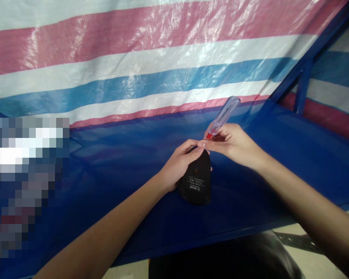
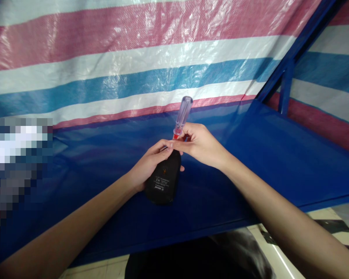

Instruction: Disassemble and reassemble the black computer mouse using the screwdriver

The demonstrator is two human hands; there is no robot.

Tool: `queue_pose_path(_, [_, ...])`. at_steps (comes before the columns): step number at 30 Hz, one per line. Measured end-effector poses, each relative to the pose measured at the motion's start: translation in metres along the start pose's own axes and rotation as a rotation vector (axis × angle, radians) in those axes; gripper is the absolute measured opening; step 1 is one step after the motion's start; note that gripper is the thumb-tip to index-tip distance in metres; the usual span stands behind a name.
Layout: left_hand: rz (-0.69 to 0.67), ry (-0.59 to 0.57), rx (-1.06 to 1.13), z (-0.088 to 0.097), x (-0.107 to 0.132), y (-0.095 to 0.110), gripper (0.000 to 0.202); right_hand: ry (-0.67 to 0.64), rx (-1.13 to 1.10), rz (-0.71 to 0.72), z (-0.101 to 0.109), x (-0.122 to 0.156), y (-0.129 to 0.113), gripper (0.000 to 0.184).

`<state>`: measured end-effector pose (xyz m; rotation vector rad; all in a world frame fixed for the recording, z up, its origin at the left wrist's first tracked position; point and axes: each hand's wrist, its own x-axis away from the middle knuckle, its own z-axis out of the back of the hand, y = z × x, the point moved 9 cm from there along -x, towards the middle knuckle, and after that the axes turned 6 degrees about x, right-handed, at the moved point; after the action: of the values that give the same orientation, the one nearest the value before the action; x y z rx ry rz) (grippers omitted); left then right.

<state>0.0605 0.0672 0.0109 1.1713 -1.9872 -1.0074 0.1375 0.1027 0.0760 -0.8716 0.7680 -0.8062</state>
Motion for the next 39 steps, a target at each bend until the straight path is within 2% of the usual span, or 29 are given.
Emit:
queue_pose_path(3, [0.003, -0.001, 0.001, 0.002, -0.001, -0.002, 0.024, -0.013, 0.052, 0.017, -0.002, 0.0, -0.001, 0.033])
queue_pose_path(11, [0.058, 0.003, 0.046, 0.002, -0.001, -0.005, 0.024, -0.126, -0.034, 0.035, -0.01, 0.002, -0.002, 0.026])
queue_pose_path(20, [0.059, -0.019, 0.089, -0.002, -0.001, -0.005, 0.015, 0.052, 0.057, -0.053, 0.002, 0.001, 0.006, 0.037])
queue_pose_path(25, [0.054, -0.002, 0.087, -0.002, -0.001, -0.004, 0.013, 0.101, 0.086, -0.056, 0.005, 0.001, 0.01, 0.034])
queue_pose_path(28, [0.053, -0.001, 0.078, -0.001, -0.001, -0.003, 0.015, 0.055, 0.052, -0.018, 0.001, 0.001, 0.007, 0.027])
queue_pose_path(34, [0.057, -0.033, 0.072, -0.001, -0.001, -0.004, 0.015, -0.122, -0.04, 0.031, -0.008, 0.003, -0.006, 0.019])
queue_pose_path(36, [0.055, -0.033, 0.083, -0.001, -0.001, -0.004, 0.015, -0.131, -0.024, 0.042, -0.007, 0.003, -0.007, 0.018])
queue_pose_path(39, [0.055, -0.025, 0.092, 0.0, -0.002, -0.004, 0.016, -0.061, -0.002, 0.021, -0.001, 0.002, -0.002, 0.021])
